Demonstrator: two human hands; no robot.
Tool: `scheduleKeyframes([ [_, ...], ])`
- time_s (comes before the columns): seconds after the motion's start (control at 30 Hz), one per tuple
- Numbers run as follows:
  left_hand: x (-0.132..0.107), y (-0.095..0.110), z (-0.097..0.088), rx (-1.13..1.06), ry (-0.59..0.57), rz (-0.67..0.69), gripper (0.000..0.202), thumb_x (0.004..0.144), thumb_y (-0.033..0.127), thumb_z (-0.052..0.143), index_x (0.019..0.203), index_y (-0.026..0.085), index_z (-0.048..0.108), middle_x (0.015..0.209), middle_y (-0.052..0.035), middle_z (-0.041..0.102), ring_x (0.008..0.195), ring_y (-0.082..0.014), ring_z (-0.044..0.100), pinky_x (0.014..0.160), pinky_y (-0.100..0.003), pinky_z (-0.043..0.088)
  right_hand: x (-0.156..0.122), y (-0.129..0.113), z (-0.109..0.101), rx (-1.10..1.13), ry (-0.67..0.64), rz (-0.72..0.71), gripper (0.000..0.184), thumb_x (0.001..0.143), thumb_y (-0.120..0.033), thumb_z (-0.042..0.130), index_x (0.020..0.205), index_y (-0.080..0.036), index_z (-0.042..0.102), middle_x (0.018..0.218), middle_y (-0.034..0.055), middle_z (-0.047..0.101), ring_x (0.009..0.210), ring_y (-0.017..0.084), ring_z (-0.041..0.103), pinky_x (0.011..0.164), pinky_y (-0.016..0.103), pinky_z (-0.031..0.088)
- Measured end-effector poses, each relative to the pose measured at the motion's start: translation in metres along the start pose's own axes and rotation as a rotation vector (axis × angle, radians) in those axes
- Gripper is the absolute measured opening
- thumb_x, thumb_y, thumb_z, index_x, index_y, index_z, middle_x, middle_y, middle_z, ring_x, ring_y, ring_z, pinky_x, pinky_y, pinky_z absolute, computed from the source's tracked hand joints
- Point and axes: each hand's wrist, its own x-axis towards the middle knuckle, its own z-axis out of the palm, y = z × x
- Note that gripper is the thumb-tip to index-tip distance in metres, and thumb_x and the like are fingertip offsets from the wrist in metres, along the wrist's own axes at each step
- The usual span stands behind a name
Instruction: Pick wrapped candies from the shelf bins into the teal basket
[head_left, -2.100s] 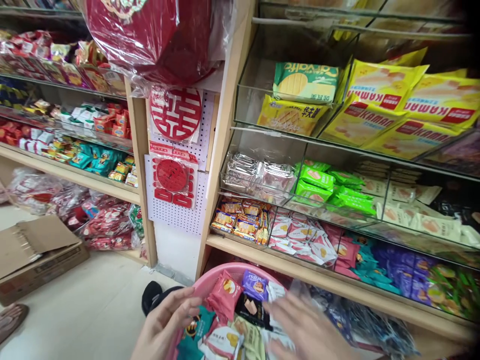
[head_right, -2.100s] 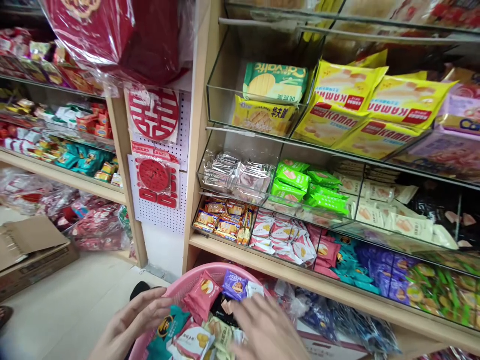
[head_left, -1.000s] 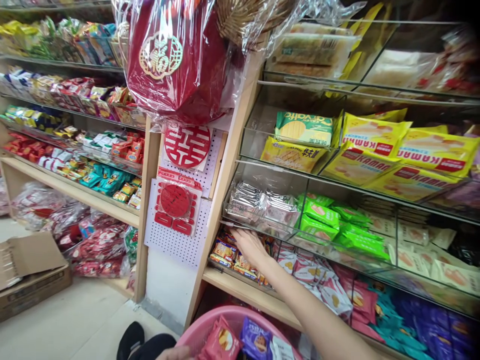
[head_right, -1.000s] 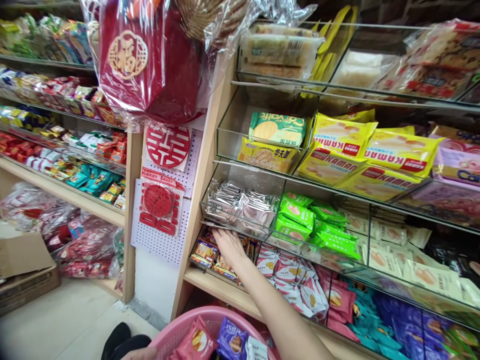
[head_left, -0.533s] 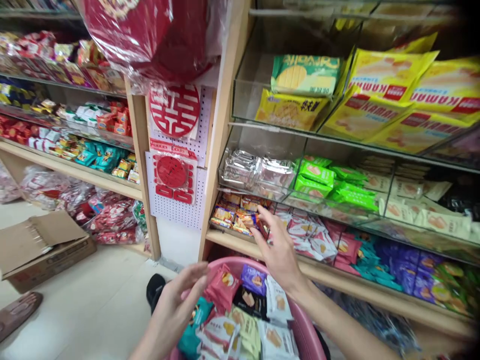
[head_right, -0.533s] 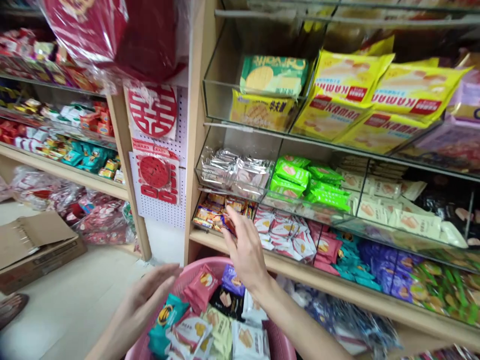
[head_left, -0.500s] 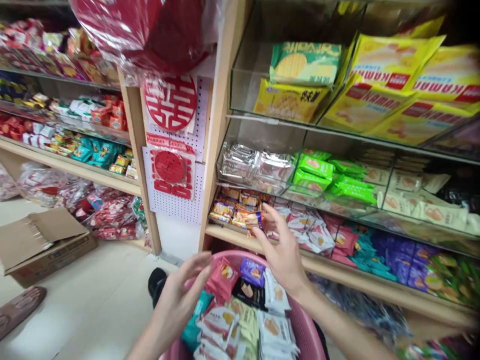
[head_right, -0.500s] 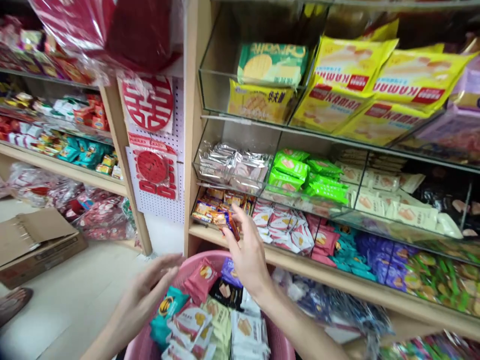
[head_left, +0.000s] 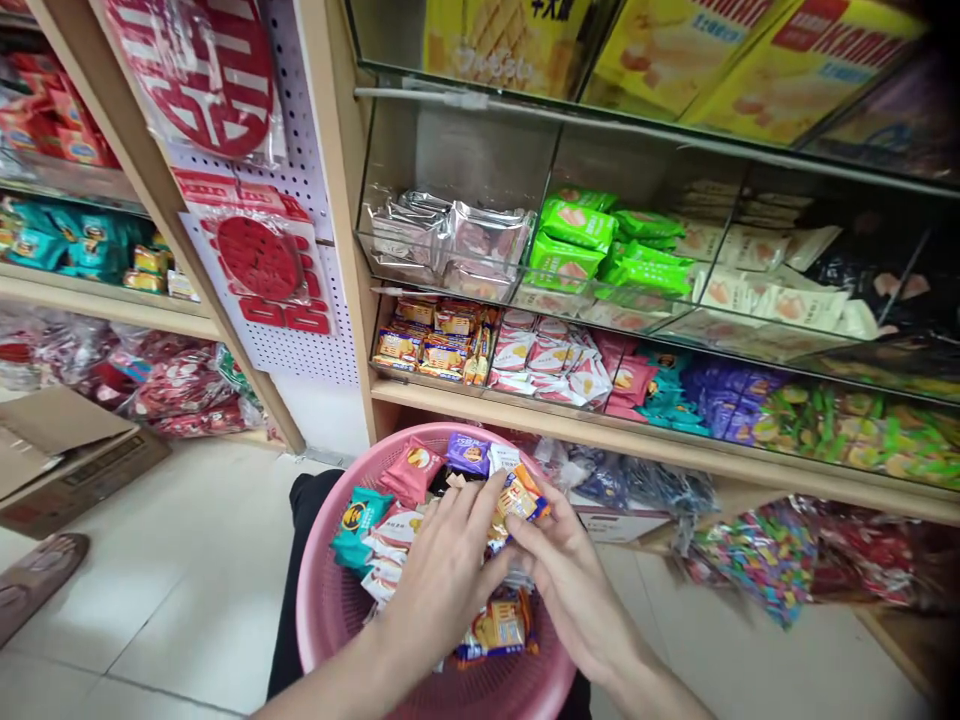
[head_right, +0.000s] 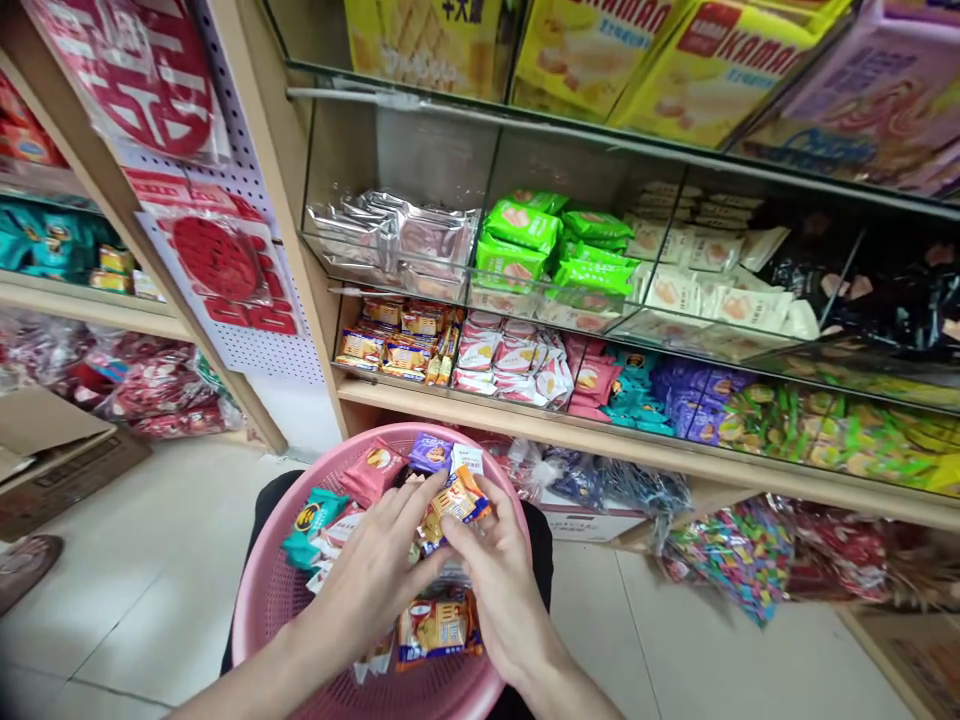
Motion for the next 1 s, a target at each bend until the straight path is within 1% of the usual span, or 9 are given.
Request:
scheduleKeyframes([
  [0.1,-0.001,0.003,0.003,0.065,-0.037,0.013,0.059,0.082,0.024,0.053,0.135,0.021,0.029,0.122,-0.0111,0.053,0.112,-0.028,0.049,0.094,-0.048,0.039,-0.006,0.006,-0.004,-0.04,0.016,-0.008,0.061,0.07,-0.033,0.07,0.124,-0.029,0.041,0.109,0.0013,0.061,0.097,0.017,0.058,0.089,0.033,0.046],
  [0.2,-0.003,0.002,-0.003,0.047,-0.092,0.015,0.052,0.082,0.023,0.052,0.131,0.019,0.035,0.115,-0.0104,0.056,0.104,-0.026,0.052,0.091,-0.047,0.041,-0.008,0.011,-0.015,-0.161,0.009,-0.066,0.059,0.073,-0.037,0.066,0.124,-0.028,0.038,0.113,0.0037,0.058,0.1,0.017,0.057,0.09,0.034,0.046],
  [0.4,-0.018,-0.012,-0.015,-0.03,-0.222,0.064,0.048,0.082,0.021,0.052,0.128,0.02,0.038,0.109,-0.0074,0.055,0.104,-0.0242,0.047,0.093,-0.044,0.039,-0.009,0.024,-0.066,-0.529,0.153,-0.358,0.057,0.079,-0.04,0.057,0.127,-0.027,0.029,0.107,0.008,0.054,0.093,0.019,0.059,0.085,0.04,0.048],
  [0.5,-0.028,-0.013,-0.011,-0.022,-0.265,0.102,0.051,0.08,0.02,0.054,0.128,0.022,0.04,0.112,-0.0066,0.054,0.108,-0.0247,0.044,0.098,-0.046,0.034,-0.014,0.028,-0.086,-0.7,0.191,-0.409,0.056,0.081,-0.038,0.055,0.129,-0.028,0.028,0.111,0.0087,0.052,0.096,0.02,0.057,0.089,0.043,0.045],
  [0.63,-0.037,-0.004,0.001,0.029,-0.297,0.121,0.057,0.075,0.02,0.059,0.129,0.026,0.04,0.112,-0.005,0.052,0.109,-0.0247,0.042,0.105,-0.051,0.022,-0.022,0.033,-0.095,-0.837,0.179,-0.431,0.054,0.083,-0.036,0.051,0.131,-0.028,0.027,0.112,0.0087,0.052,0.1,0.021,0.055,0.09,0.043,0.045],
  [0.8,-0.039,0.001,0.007,0.073,-0.322,0.105,0.058,0.073,0.02,0.06,0.127,0.028,0.042,0.104,-0.0038,0.052,0.102,-0.0237,0.045,0.104,-0.052,0.019,-0.038,0.035,-0.094,-1.021,0.146,-0.535,0.046,0.085,-0.031,0.049,0.127,-0.027,0.031,0.111,0.0072,0.056,0.102,0.019,0.056,0.088,0.035,0.047],
  [0.87,-0.038,-0.002,0.004,0.08,-0.308,0.107,0.053,0.077,0.023,0.057,0.128,0.026,0.042,0.104,-0.0044,0.053,0.101,-0.0237,0.045,0.104,-0.051,0.018,-0.047,0.032,-0.089,-1.127,0.067,-0.643,0.035,0.085,-0.027,0.049,0.118,-0.027,0.039,0.106,0.0051,0.059,0.097,0.018,0.058,0.083,0.03,0.048],
  [0.9,-0.037,-0.004,0.002,0.086,-0.294,0.102,0.05,0.079,0.024,0.055,0.128,0.026,0.042,0.105,-0.0047,0.053,0.101,-0.0239,0.045,0.103,-0.051,0.019,-0.05,0.031,-0.086,-1.186,-0.016,-0.697,0.028,0.084,-0.026,0.05,0.112,-0.027,0.043,0.101,0.0037,0.061,0.093,0.017,0.059,0.08,0.027,0.049],
  [1.0,-0.03,-0.012,-0.007,0.103,-0.225,0.072,0.048,0.08,0.025,0.054,0.127,0.025,0.044,0.104,-0.0049,0.054,0.1,-0.0247,0.046,0.101,-0.051,0.019,-0.056,0.032,-0.074,-1.378,-0.393,-0.795,0.011,0.084,-0.029,0.051,0.094,-0.025,0.05,0.084,0.0007,0.064,0.075,0.016,0.06,0.068,0.025,0.049],
])
